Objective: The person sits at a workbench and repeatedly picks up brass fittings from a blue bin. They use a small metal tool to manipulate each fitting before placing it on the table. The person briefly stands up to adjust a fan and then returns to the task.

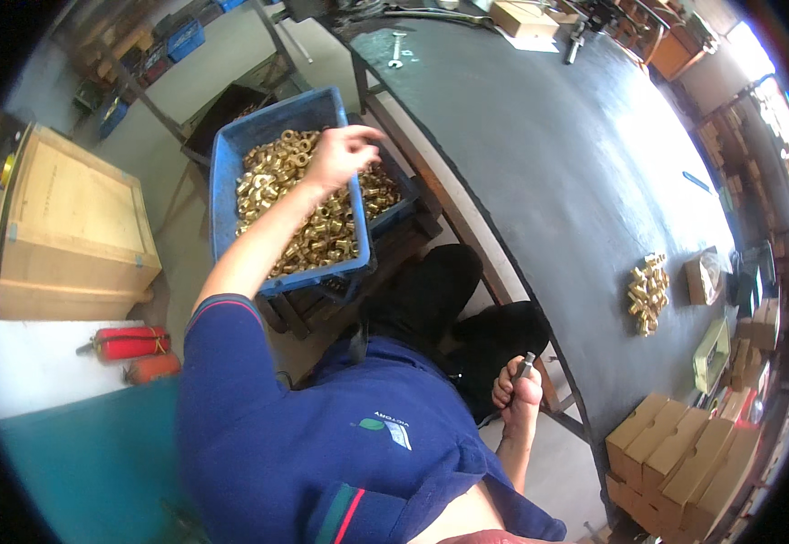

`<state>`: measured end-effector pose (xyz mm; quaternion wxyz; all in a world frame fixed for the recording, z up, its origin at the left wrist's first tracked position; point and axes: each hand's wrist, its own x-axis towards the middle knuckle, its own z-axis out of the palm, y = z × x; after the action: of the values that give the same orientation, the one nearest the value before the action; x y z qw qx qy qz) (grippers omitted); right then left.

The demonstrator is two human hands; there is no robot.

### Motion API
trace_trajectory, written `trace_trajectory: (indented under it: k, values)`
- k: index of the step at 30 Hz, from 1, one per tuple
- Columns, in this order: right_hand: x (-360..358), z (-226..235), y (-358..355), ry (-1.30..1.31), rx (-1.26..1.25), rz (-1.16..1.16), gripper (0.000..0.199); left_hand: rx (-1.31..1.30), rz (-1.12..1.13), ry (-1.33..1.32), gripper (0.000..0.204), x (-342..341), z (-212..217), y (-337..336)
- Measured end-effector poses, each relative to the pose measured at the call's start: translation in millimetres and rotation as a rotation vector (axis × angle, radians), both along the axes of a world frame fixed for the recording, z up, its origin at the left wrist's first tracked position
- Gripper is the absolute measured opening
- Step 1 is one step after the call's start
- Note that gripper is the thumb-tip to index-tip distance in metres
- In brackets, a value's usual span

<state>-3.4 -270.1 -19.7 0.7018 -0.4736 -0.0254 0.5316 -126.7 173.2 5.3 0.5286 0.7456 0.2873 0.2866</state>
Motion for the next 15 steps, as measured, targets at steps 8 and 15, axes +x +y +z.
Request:
trace_trajectory:
  k: [8,15]
  values:
    - [-1,22,50,-0.002,-0.082,0.039,0.008,0.476,0.138,0.952,0.038,-51,-93,82]
    - [-13,19,58,-0.065,-0.153,0.084,0.009,0.71,0.018,1.142,0.017,-28,-98,86]
